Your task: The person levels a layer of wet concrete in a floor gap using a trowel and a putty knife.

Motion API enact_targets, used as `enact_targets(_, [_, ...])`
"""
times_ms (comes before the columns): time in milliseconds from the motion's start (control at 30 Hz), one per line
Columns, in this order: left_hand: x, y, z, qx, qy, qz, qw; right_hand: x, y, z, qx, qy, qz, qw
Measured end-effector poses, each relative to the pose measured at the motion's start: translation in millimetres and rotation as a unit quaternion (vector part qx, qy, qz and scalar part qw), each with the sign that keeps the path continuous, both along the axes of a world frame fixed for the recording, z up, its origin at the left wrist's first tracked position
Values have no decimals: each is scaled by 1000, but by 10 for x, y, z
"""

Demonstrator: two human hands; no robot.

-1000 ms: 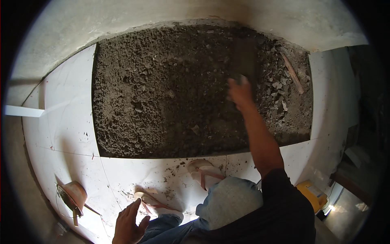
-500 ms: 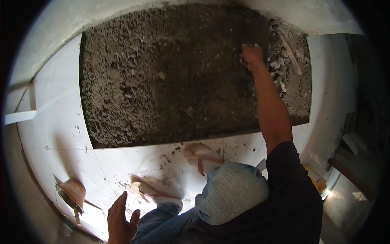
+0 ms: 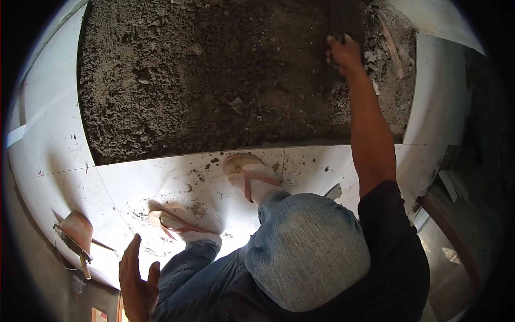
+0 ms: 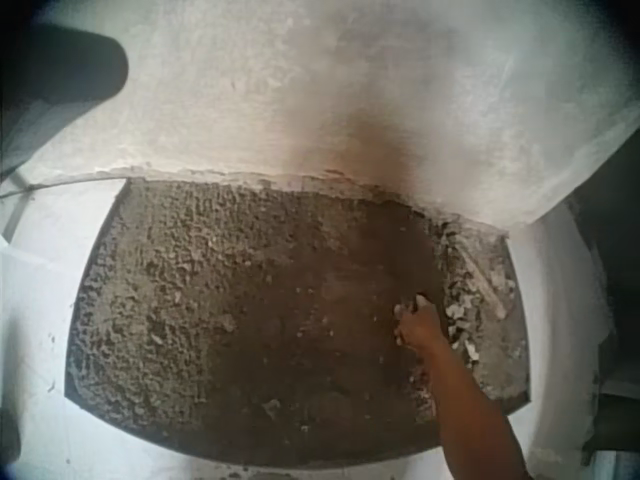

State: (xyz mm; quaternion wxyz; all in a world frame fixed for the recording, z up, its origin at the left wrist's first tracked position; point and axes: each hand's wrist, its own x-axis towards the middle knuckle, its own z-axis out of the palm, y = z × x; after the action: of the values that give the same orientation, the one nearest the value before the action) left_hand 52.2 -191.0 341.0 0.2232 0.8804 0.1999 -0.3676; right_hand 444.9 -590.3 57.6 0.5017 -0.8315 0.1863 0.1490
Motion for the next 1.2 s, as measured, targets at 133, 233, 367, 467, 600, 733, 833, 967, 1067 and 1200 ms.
enact_targets(133, [-97,-54,-50,-21,43,-5,999,-642,224,333,-44,26,-73,996])
enact_targets(233, [-41,-61,-94,-31,41,7,999,-1336,768,566,35,106,34,993])
enact_targets(367, [167,-39,-223,-55,1,-11,998,-1857,785,-54,-9,93,42,995])
enact_targets(467, [197,-23,-206,-36,-3,-18,999,-1771,238,-112,-93,79,-18,992])
enact_targets(600, [171,-44,-125,-9,12,-34,999,-1450,40,250,-42,135,-81,987])
enact_targets(733, [311,-156,-105,-33,35,-67,997,-891,330,-280,-248,-255,97,930])
enact_targets(833, [337,-67,-184,-22,31,-47,998,11,575,-464,-149,-148,62,976])
enact_targets(967, [155,66,-124,4,0,-10,1000,385,168,1,80,-20,-140,987])
enact_targets(1067, [56,12,12,6,0,3,1000,485,-416,87,21,7,-66,998])
enact_targets(1200, [-93,-20,56,2,35,31,999,416,-30,143,4,-53,-138,989])
